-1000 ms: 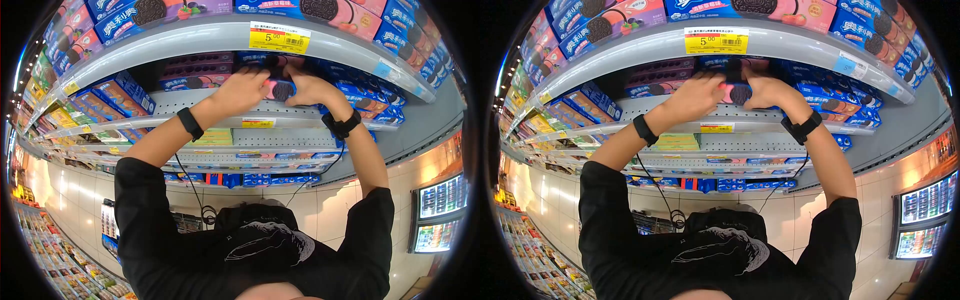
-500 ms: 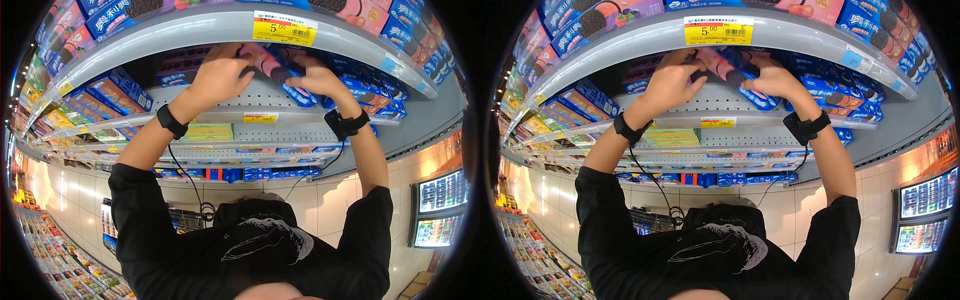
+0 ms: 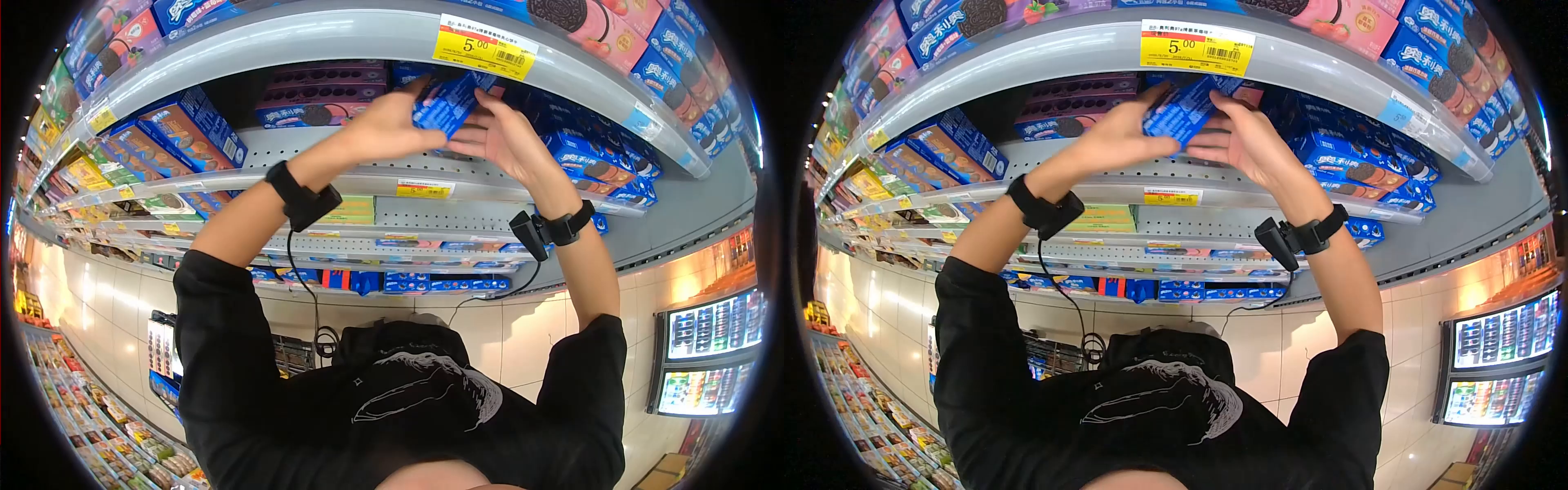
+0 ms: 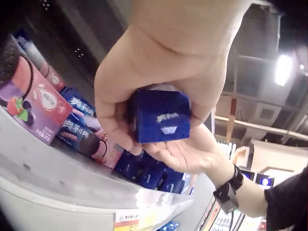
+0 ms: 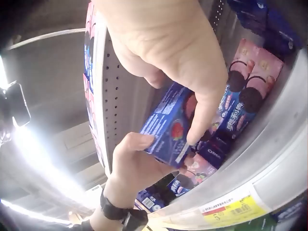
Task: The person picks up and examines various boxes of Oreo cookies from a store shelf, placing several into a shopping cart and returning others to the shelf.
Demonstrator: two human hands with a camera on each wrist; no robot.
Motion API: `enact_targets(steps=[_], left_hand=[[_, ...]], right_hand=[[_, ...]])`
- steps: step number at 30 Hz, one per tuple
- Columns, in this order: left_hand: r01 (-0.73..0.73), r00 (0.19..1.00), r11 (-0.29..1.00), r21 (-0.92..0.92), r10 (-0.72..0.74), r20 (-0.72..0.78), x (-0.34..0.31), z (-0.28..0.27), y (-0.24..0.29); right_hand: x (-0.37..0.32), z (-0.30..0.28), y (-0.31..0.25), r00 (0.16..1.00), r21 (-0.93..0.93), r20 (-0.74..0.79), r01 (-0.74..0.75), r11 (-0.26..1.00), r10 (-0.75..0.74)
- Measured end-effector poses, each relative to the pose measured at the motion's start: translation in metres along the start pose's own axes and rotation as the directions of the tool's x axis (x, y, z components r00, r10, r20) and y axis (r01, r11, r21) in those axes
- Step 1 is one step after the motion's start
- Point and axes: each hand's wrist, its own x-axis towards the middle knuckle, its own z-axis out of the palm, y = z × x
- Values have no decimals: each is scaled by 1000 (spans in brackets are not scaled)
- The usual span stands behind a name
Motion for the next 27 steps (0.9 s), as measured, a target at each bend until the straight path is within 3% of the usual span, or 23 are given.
enact_targets(steps=[3, 4, 5, 7, 8, 9, 11, 13, 15, 16, 17, 19, 20, 21, 23, 27], left_hand=[[-105, 994, 989, 101, 101, 48, -8, -20, -9], [-147, 989, 945, 293, 143, 36, -16, -22, -6], [-149, 989, 944, 295, 145, 35, -23, -21, -3], [-208, 966, 783, 586, 258, -3, -33, -21, 0], [-304, 923, 757, 578, 384, -17, -37, -21, -2], [-302, 923, 755, 582, 384, -19, -41, -21, 0], [-352, 808, 502, 790, 589, -14, -48, -24, 4], [-338, 786, 435, 834, 618, -4, -52, -27, 1], [-401, 675, 323, 857, 737, 38, -57, -30, 1], [-391, 670, 305, 868, 741, 42, -59, -28, -2], [-393, 668, 299, 869, 742, 46, -61, -28, -3], [-391, 704, 393, 832, 710, -4, -65, -27, -3], [-403, 737, 484, 776, 674, -37, -70, -27, 0], [-407, 738, 483, 775, 675, -33, -70, -25, -1], [-400, 753, 719, 568, 612, -244, -69, -22, -7], [-356, 791, 796, 489, 536, -295, -72, -24, -9]], right_hand=[[-11, -6, -2, 996, 42, -79, 31, 999, -27], [-13, -11, -2, 997, 41, -78, 33, 999, -30], [-13, -19, -1, 991, 85, -113, 78, 993, -68], [-13, -30, 4, 983, 128, -148, 126, 984, -106], [-14, -33, 7, 977, 143, -170, 156, 977, -131], [-14, -37, 10, 970, 157, -190, 186, 970, -155], [-16, -46, 14, 976, 178, -160, 178, 968, -150], [-22, -49, 14, 994, 249, 0, 107, 963, -110], [-31, -40, 13, 995, 252, 10, 94, 963, -100], [-36, -34, 13, 986, 159, -14, 168, 973, -168], [-40, -31, 12, 971, 64, -34, 237, 969, -235], [-43, -31, 13, 972, 72, -9, 234, 970, -234], [-42, -30, 16, 952, 48, -39, 304, 952, -302], [-42, -30, 19, 927, 21, -66, 371, 928, -369], [-43, -32, 22, 917, 16, -53, 396, 918, -395], [-46, -36, 23, 888, -2, 42, 459, 889, -458]])
